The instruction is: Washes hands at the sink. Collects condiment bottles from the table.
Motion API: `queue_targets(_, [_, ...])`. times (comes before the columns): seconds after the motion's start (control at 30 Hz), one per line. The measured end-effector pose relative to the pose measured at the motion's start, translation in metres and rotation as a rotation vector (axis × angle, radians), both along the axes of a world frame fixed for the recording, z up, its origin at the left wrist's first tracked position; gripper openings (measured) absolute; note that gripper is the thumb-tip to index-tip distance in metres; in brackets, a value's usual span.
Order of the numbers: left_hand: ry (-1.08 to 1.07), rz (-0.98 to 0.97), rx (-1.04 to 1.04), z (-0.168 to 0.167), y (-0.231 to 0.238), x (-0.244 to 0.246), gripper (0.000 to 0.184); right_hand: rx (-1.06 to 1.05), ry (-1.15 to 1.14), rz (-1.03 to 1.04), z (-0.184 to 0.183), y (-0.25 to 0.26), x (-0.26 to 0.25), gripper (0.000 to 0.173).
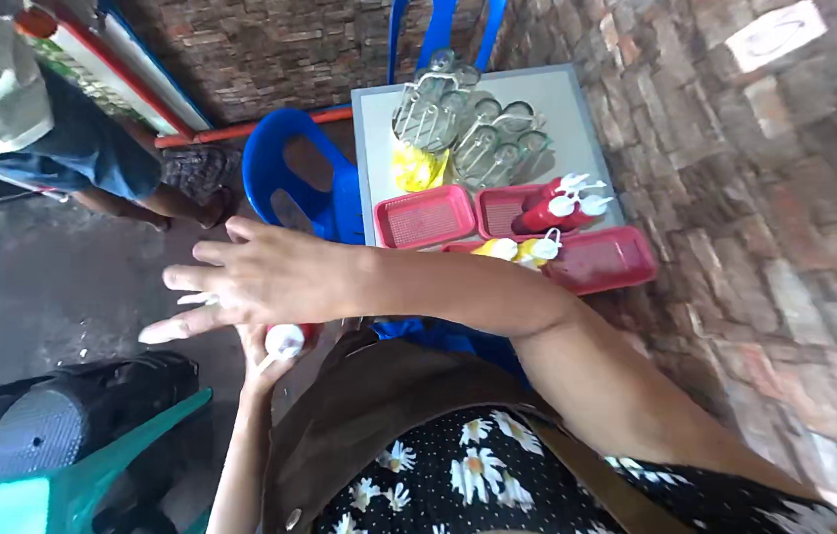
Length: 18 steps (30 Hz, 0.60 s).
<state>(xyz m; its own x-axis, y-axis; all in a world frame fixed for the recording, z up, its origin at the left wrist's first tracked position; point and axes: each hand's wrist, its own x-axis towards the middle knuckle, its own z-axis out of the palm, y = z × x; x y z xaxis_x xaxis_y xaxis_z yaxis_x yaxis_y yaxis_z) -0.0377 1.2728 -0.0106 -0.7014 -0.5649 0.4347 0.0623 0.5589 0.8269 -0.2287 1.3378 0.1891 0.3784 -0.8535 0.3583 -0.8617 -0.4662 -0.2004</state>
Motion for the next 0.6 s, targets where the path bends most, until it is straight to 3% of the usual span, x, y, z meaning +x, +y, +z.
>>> queue_targets(0.07, [0.046, 0.042, -0.003, 0.002, -0.004, 0.004, 0.086, -0.233, -0.215, -0.122, 0.002, 0.036, -0.031, 0.038])
queue_targets(0.13, [0.047, 0.061, -0.057, 0.011, -0.011, 0.01, 0.09, -0.473, -0.46, -0.392, -0.021, 0.093, -0.077, 0.025])
queue_targets(0.2, [0.051, 0.113, -0.084, 0.017, -0.021, 0.02, 0.094, -0.768, -0.533, -0.936, -0.082, 0.168, -0.129, 0.024])
queue_targets(0.27, [0.062, 0.197, -0.089, 0.023, -0.03, 0.028, 0.102, -0.823, -0.598, -1.76, -0.157, 0.247, -0.157, 0.049])
queue_targets(0.3, [0.069, 0.242, -0.082, 0.028, -0.033, 0.029, 0.107, -0.707, -0.739, -2.164, -0.193, 0.283, -0.162, 0.071])
queue_targets(0.33, [0.073, 0.267, -0.059, 0.033, -0.036, 0.029, 0.111, -0.563, -0.918, -2.445, -0.227, 0.315, -0.162, 0.09])
queue_targets(0.37, [0.088, 0.283, -0.034, 0.037, -0.039, 0.027, 0.112, -0.417, -1.085, -2.603, -0.257, 0.342, -0.158, 0.098])
queue_targets(0.4, [0.11, 0.295, -0.006, 0.04, -0.042, 0.024, 0.113, -0.298, -1.24, -2.622, -0.282, 0.36, -0.152, 0.097])
queue_targets(0.47, [0.109, 0.338, 0.044, 0.038, -0.053, 0.025, 0.113, -0.146, -1.458, -2.495, -0.307, 0.374, -0.138, 0.076])
queue_targets(0.53, [0.077, 0.392, 0.06, 0.035, -0.064, 0.027, 0.114, -0.112, -1.654, -2.378, -0.302, 0.377, -0.132, 0.057])
queue_targets(0.6, [0.11, 0.371, 0.032, 0.043, -0.064, 0.019, 0.112, -0.228, -1.619, -2.4, -0.284, 0.384, -0.132, 0.049])
